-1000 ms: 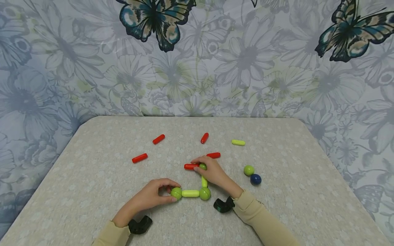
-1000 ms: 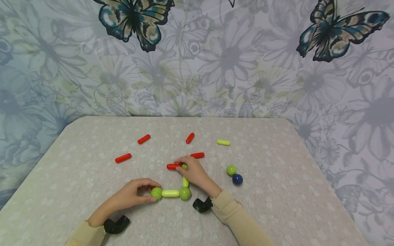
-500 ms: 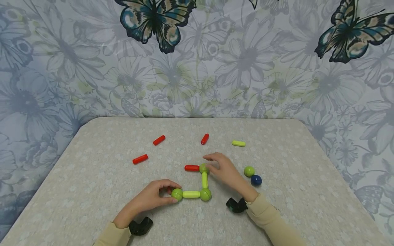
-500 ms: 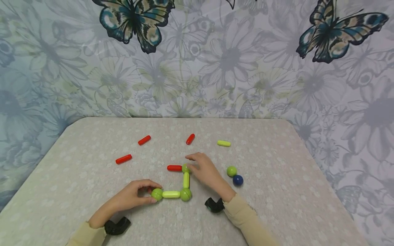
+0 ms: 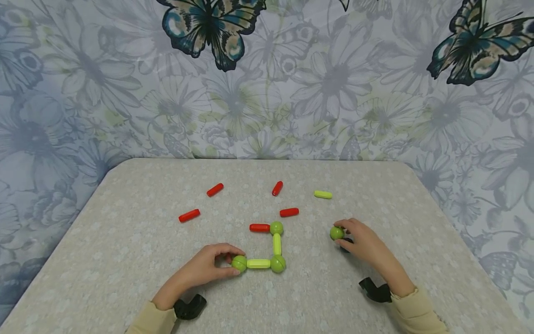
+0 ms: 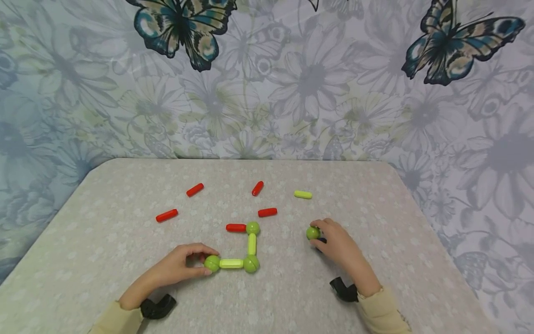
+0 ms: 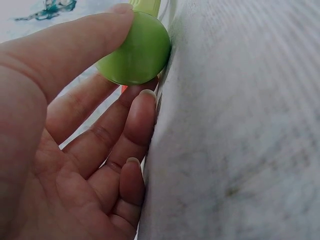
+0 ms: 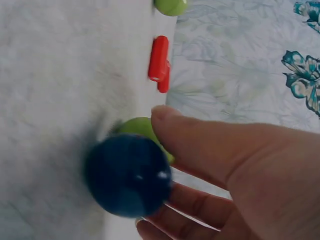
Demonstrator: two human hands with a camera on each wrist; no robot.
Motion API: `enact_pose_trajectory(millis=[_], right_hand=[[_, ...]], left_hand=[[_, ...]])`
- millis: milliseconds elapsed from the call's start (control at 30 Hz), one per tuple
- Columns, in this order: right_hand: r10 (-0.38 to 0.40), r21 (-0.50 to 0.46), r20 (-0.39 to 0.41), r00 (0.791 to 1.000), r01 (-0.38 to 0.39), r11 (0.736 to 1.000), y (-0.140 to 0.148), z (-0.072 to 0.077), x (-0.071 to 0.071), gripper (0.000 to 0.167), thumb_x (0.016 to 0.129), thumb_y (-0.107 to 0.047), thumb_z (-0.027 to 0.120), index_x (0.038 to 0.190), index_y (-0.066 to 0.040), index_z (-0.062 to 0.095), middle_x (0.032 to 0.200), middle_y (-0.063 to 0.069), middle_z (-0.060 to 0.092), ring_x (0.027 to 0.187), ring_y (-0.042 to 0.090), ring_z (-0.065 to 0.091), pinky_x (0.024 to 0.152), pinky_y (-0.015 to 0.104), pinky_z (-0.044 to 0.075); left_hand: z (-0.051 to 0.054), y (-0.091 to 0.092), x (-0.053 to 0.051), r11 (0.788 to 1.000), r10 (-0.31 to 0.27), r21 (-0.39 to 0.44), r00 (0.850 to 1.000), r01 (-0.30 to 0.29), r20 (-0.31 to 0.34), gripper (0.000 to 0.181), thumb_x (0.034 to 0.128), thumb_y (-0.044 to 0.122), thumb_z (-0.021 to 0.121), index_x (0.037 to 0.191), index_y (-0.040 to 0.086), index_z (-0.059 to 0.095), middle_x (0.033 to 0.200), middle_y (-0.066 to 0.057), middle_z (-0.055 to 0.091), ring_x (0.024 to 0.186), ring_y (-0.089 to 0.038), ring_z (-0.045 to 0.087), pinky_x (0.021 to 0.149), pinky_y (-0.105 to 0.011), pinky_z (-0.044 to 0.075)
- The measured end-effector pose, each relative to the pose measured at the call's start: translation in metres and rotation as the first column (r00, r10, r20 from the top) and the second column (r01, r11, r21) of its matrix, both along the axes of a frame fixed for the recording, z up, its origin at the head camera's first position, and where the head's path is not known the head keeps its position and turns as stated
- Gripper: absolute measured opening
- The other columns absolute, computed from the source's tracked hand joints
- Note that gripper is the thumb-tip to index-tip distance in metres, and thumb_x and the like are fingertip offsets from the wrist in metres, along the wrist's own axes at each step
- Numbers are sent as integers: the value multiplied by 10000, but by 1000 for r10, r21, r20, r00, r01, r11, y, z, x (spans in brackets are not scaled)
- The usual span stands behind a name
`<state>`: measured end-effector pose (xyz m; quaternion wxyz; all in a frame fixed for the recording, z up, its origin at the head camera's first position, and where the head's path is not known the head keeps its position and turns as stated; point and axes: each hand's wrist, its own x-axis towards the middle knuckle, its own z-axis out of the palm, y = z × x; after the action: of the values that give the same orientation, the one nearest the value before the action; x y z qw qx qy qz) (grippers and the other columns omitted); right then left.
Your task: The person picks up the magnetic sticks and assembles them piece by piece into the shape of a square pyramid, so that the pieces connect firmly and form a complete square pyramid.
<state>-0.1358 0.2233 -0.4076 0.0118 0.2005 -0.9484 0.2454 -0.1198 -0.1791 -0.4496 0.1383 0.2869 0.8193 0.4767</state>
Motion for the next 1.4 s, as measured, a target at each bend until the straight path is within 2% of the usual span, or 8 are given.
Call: enact_pose_trajectory(millis=[200, 367, 600, 767, 833, 900, 1167, 1400], right_hand=[[-68, 17, -3, 998, 68, 998, -6, -15, -4, 378, 797, -60, 743, 1142, 7, 604, 956, 71, 585, 838, 219, 581, 708, 376, 476], [-71, 8, -33, 997, 71, 997, -15, -16, -6, 365, 791, -57, 749, 1124, 5, 613, 905, 38, 575, 805, 191, 576, 681, 356, 473], [48, -145, -69, 996, -57, 988, -56, -4, -20, 398, 808, -53, 735, 1178, 0, 596, 1018, 61, 605, 859, 195, 578, 752, 393, 479], [172, -309, -49, 984, -179, 934, -106, -2, -38, 387, 840, -89, 712, 1204, -28, 595, 1080, 35, 613, 908, 168, 582, 810, 415, 478], [213, -367, -18, 977, -204, 908, -124, -5, -44, 378, 855, -115, 702, 1208, -35, 595, 1076, 8, 618, 925, 156, 581, 838, 421, 464], [243, -394, 10, 970, -219, 893, -139, -8, -49, 380, 863, -142, 697, 1214, -42, 592, 1064, -20, 621, 941, 141, 579, 841, 411, 462], [339, -384, 73, 938, -287, 878, -170, -21, -60, 365, 866, -167, 696, 1197, -47, 602, 1059, -43, 624, 950, 113, 582, 830, 325, 461], [339, -309, 60, 939, -306, 901, -181, -30, -63, 317, 852, -213, 711, 1145, -118, 631, 989, -74, 620, 888, 90, 581, 767, 258, 472]], left_hand=[[-1, 0, 1, 1000, 5, 5, 1000, -5, 11, 369, 815, 279, 740, 1138, 121, 656, 1047, 57, 630, 859, -133, 554, 760, -287, 462], [-1, 0, 1, 1000, 12, 3, 1000, -12, 23, 378, 806, 251, 753, 1143, 114, 652, 1049, 51, 629, 867, -148, 556, 767, -302, 462], [2, -2, 0, 999, 38, -27, 999, -38, 28, 407, 797, 226, 764, 1160, 110, 623, 1068, 47, 616, 859, -169, 554, 761, -299, 459], [3, -2, 0, 998, 53, -44, 998, -52, 20, 311, 798, 190, 765, 1074, 121, 639, 993, 61, 612, 833, -183, 556, 744, -303, 457], [2, -1, 0, 998, 45, -37, 999, -44, 15, 288, 801, 158, 760, 1060, 106, 644, 984, 40, 618, 827, -209, 561, 739, -316, 461], [1, 1, 0, 999, 34, -27, 999, -33, 14, 277, 804, 140, 755, 1054, 97, 644, 984, 25, 621, 825, -226, 564, 738, -324, 464], [-1, 1, 0, 1000, 22, 17, 1000, -22, 23, 276, 802, 227, 760, 1043, 157, 646, 980, 76, 616, 822, -162, 567, 741, -302, 466], [6, 1, 2, 999, 27, 18, 999, -28, 28, 268, 802, 200, 761, 1036, 138, 647, 975, 52, 625, 816, -195, 569, 738, -315, 465]])
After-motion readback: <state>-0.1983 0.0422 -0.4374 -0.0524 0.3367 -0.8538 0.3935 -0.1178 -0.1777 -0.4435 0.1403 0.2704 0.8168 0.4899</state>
